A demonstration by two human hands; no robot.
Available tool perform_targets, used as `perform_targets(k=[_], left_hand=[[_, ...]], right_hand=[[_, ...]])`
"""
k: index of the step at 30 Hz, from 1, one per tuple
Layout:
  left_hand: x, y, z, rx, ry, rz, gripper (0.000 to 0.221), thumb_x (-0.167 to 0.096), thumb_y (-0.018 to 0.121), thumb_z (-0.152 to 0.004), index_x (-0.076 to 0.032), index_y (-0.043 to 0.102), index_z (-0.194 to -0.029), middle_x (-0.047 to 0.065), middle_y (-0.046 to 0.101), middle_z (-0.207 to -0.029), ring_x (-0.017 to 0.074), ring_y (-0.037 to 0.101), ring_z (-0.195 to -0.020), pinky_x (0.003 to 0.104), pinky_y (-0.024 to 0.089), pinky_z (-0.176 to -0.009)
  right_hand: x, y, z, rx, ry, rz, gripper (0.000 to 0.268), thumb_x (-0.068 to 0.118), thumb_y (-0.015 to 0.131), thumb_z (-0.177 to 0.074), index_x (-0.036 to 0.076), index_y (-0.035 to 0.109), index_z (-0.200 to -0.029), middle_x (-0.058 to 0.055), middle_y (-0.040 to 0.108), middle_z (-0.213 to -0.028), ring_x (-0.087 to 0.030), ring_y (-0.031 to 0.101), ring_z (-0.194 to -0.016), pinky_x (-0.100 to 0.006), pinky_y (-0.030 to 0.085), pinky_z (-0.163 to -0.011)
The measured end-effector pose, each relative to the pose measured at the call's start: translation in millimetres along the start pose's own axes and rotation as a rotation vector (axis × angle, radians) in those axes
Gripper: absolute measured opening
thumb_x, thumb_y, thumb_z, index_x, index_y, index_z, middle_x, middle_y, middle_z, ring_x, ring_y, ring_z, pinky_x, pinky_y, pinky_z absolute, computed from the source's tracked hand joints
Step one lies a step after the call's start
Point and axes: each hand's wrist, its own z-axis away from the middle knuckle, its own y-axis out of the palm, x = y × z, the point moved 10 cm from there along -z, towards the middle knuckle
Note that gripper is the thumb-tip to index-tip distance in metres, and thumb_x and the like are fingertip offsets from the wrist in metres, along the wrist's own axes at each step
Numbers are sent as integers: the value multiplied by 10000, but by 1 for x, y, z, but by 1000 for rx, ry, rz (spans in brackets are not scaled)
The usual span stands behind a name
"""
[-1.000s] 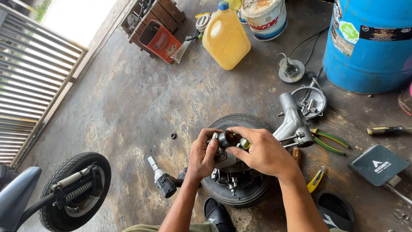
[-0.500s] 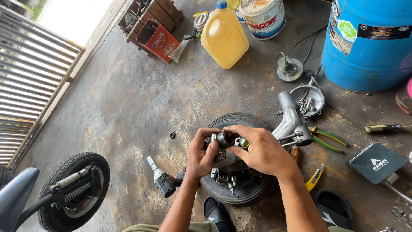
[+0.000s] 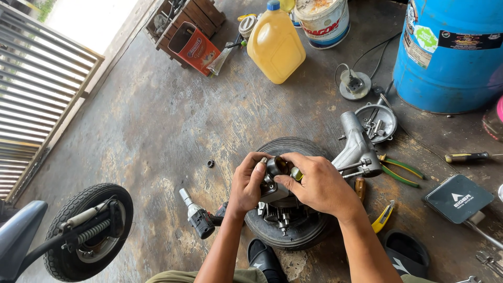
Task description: The recorder is repairing or assembling a motorcycle engine casing component attached to a wheel using manual tools.
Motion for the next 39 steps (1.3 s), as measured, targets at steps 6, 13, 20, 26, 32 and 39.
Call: perform_targets(k=[6,13,20,26,32,39], left_hand=[[9,7,-3,19,4,66,405,-385,485,-1022,-110,727,-1194,140,723,-878,184,614,-870,381,510,-798],[5,0,-22,166,4,330,603,-441,293,-1104,-54,745,-1202,191,754,-1080,255,646,-1051,444,495,-990],[-22,14,-31,483,109,469,636,-487,262,-1133,-59,685,-1340,199,703,-1266,328,608,-1237,525,419,-1129],[-32,14,-29,484,263,440,446,-406,425,-1125,-112,697,-1322,176,734,-1238,301,635,-1231,505,444,-1120],[-25,10,-30,415,229,329,485,-485,419,-1094,-158,737,-1259,173,760,-1169,403,671,-1196,516,499,-1048],[-20,11,-29,380,218,277,491,-518,399,-1090,-210,755,-1229,160,768,-1135,412,677,-1177,511,522,-1007]], right_hand=[[11,-11,4,-51,-67,28,470,171,807,-825,61,693,-1268,-159,772,-1034,-354,755,-978,-465,579,-889],[6,-14,14,-153,-75,44,343,158,848,-809,111,738,-1130,-46,718,-913,-198,739,-840,-371,582,-807],[7,-1,22,-245,35,112,159,142,789,-872,97,768,-1023,-70,724,-803,-141,677,-474,-275,549,-459],[22,4,25,-291,-52,288,92,118,774,-891,101,759,-980,-93,705,-774,-210,691,-494,-307,525,-445],[12,14,28,-293,-8,159,87,43,720,-924,54,755,-1003,-93,655,-794,-169,684,-456,-290,551,-437],[0,12,29,-260,6,127,84,37,705,-933,49,747,-1004,-93,627,-830,-173,686,-451,-293,555,-438]])
